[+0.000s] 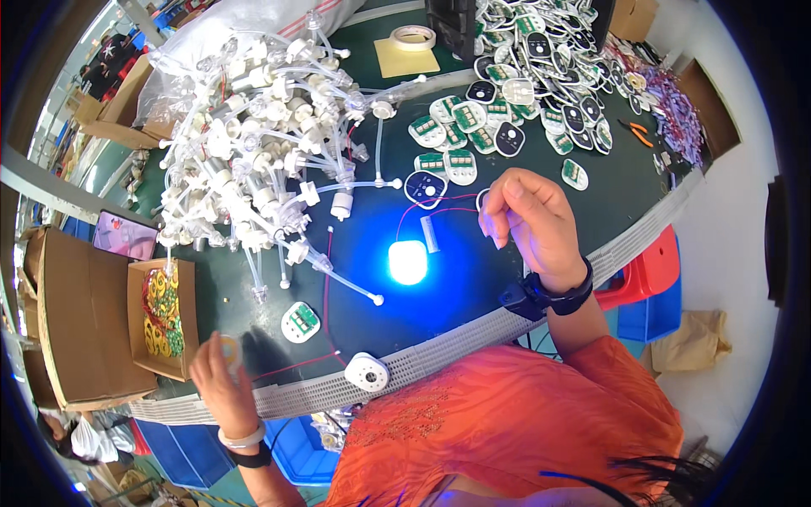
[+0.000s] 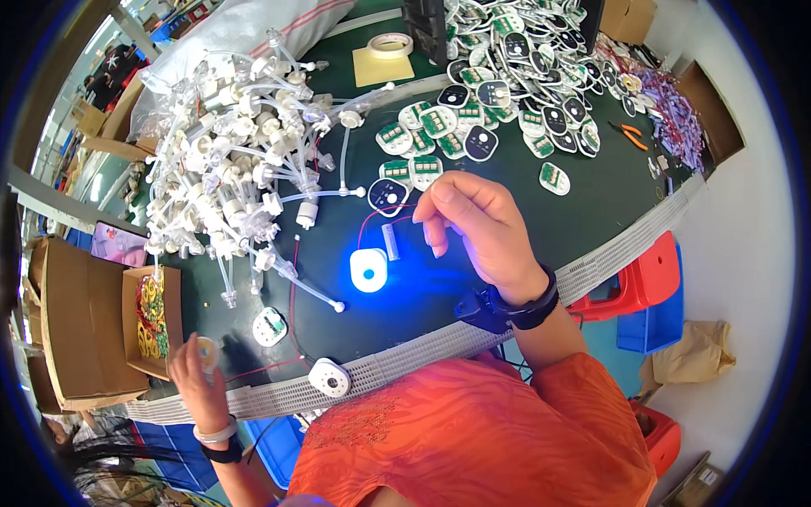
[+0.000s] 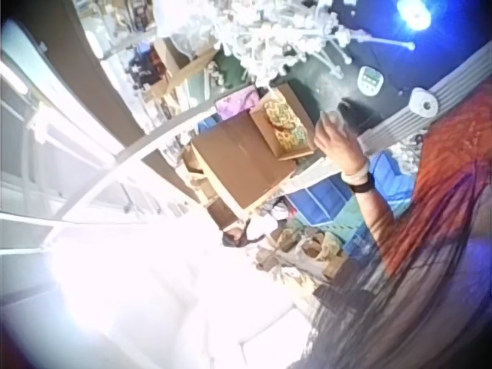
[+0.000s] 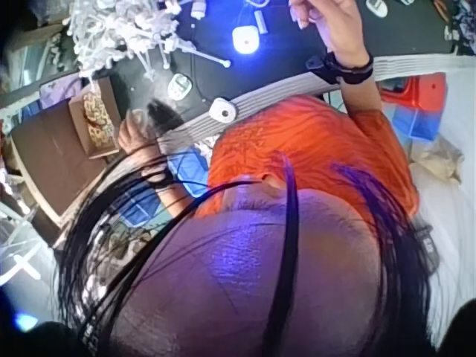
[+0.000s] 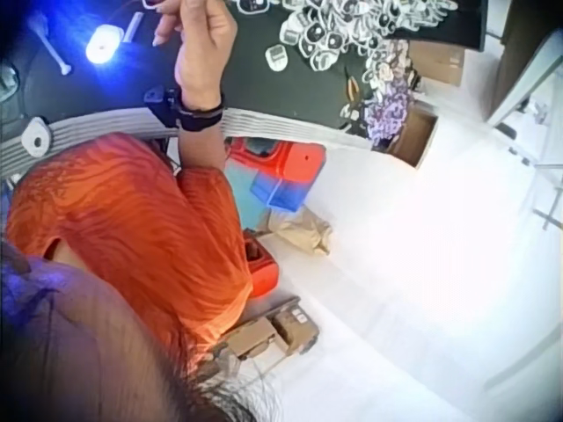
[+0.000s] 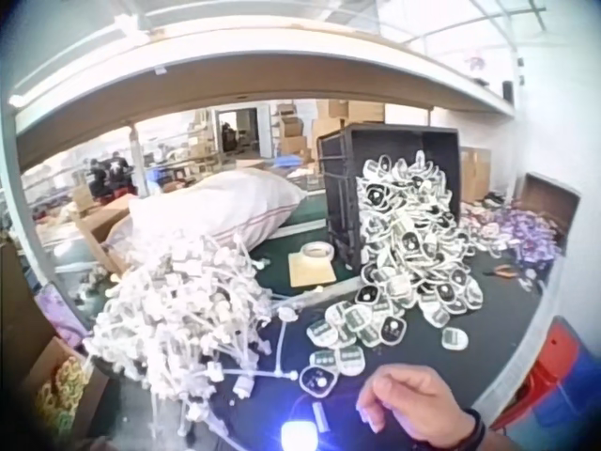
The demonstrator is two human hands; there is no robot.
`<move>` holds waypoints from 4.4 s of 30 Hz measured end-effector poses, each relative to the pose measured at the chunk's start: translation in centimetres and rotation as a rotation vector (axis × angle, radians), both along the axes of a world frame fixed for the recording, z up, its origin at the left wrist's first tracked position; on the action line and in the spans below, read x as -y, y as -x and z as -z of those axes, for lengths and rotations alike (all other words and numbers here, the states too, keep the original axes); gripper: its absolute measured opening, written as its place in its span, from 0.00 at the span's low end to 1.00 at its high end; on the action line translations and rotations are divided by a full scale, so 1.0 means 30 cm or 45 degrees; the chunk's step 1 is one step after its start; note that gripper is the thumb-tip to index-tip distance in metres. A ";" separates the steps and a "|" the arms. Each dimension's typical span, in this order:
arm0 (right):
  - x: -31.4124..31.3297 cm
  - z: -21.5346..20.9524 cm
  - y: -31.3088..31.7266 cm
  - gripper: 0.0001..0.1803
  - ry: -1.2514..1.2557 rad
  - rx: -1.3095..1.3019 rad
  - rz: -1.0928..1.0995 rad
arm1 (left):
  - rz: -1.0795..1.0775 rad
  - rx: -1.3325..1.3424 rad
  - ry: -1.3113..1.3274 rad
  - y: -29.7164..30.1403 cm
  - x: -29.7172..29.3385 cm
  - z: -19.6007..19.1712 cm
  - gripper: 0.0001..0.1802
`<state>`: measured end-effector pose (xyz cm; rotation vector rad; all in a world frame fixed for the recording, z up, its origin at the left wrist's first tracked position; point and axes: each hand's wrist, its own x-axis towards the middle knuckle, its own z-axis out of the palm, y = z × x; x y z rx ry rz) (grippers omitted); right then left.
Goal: Assembling small electronic modules involving LEDs, circuit boards, and wires.
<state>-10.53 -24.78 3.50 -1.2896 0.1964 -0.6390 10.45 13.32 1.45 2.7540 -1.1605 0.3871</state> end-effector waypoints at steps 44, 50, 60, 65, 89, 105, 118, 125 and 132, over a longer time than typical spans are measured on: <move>-0.050 -0.182 -0.059 0.08 1.339 -0.126 -0.360 | 0.496 -0.927 0.597 0.296 0.288 -0.053 0.25; -0.187 -0.132 -0.170 0.10 1.627 0.190 -0.582 | 0.605 -1.111 0.853 0.314 0.334 -0.090 0.37; -0.282 -0.156 -0.296 0.11 1.648 0.138 -0.788 | 0.315 -1.153 0.881 0.290 0.287 -0.081 0.29; -0.204 -0.203 -0.451 0.10 1.617 -0.187 -0.634 | 0.238 -1.202 1.050 0.276 0.211 -0.042 0.15; -0.137 -0.053 -0.541 0.22 1.215 -0.601 -0.455 | 0.116 -1.339 1.353 0.294 0.103 0.078 0.16; -0.006 0.099 -0.239 0.16 1.917 -0.917 -0.272 | 0.038 -1.239 1.331 0.287 0.165 0.058 0.13; -0.014 0.181 -0.482 0.09 1.918 -0.860 -0.250 | 0.023 -1.201 1.316 0.281 0.187 0.048 0.13; 0.005 0.162 -0.439 0.06 0.939 -0.667 -0.704 | 0.000 -1.399 1.412 0.251 0.205 0.045 0.13; -0.123 0.033 -0.345 0.12 0.220 -0.683 -1.025 | 0.005 -1.401 1.437 0.240 0.244 0.017 0.21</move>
